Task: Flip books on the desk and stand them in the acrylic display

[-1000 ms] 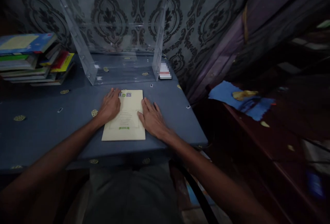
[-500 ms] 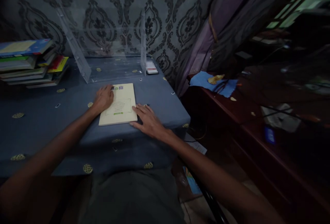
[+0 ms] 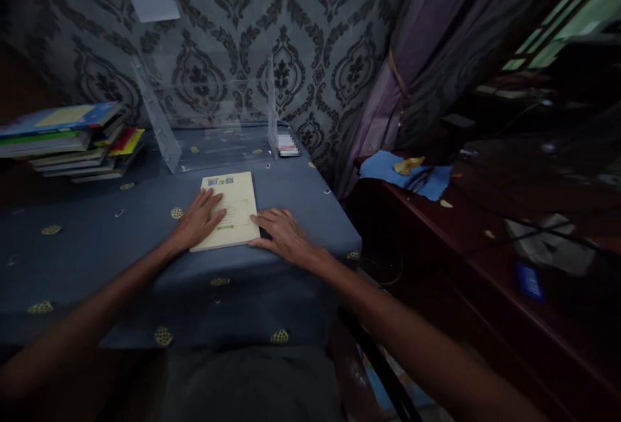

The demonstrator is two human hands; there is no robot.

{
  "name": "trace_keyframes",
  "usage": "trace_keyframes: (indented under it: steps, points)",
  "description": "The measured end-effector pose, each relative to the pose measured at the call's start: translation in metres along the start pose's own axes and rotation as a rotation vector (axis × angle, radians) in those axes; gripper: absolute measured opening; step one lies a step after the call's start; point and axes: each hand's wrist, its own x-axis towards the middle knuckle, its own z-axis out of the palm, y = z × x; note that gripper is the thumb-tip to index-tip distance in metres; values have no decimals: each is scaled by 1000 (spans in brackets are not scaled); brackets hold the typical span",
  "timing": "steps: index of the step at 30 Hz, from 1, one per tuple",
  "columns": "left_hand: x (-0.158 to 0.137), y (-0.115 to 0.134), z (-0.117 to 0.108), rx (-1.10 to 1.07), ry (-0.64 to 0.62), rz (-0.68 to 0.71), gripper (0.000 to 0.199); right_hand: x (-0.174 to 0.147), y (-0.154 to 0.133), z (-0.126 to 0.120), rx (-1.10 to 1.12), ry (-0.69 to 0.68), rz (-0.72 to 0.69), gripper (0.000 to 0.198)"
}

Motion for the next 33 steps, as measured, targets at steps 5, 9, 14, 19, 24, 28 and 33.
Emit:
trace_keyframes:
  steps: [5, 9, 14, 19, 24, 28, 33]
  points:
    - [9, 1, -3, 31, -38, -14, 59, 6, 8, 0, 12, -6, -28, 52]
    - [18, 1, -4, 31, -48, 6, 59, 9, 14, -2, 40, -14, -4, 49]
    - [23, -1, -2, 29, -12, 51, 59, 21, 26, -13, 192, 19, 6, 42]
    - [26, -4, -5, -17, -51, 87, 60, 81, 64, -1, 233, 156, 150, 29]
    - [43, -17, -17, -35, -165, 225, 61, 135, 98, 25, 245, 210, 231, 37]
    - [65, -34, -27, -8, -224, 412, 54, 130, 114, 23, 272, 242, 320, 38]
    - [88, -19, -29, 93, -185, 446, 42, 112, 114, 8, 383, 313, 425, 36]
